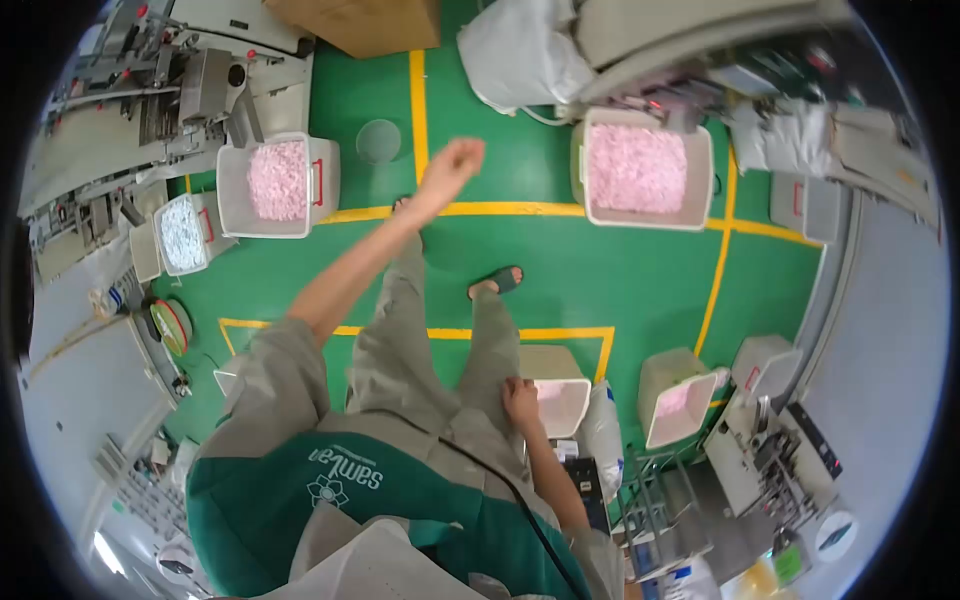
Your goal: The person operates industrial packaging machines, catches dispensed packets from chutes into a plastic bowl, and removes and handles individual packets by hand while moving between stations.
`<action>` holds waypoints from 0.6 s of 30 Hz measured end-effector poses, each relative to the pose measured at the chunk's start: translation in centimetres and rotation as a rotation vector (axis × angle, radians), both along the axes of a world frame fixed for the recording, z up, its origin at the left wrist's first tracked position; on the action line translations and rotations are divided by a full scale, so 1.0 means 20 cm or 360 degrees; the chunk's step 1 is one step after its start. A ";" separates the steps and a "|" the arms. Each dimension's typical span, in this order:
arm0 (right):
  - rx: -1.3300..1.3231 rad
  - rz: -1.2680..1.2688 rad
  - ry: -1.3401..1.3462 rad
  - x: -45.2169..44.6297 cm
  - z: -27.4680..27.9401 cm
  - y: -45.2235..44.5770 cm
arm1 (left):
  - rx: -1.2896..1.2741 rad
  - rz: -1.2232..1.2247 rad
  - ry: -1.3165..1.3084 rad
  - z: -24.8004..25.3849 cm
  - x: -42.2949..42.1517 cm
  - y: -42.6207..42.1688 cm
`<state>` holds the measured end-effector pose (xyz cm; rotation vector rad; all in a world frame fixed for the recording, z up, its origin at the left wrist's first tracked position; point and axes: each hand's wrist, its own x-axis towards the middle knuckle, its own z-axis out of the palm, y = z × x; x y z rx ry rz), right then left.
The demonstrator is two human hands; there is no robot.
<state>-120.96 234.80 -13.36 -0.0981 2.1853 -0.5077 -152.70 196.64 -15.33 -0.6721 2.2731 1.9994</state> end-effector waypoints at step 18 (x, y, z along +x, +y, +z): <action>0.0905 0.0448 -0.0410 0.00 -0.60 -1.58 | 0.0430 0.0964 -0.1471 -3.22 0.63 -1.69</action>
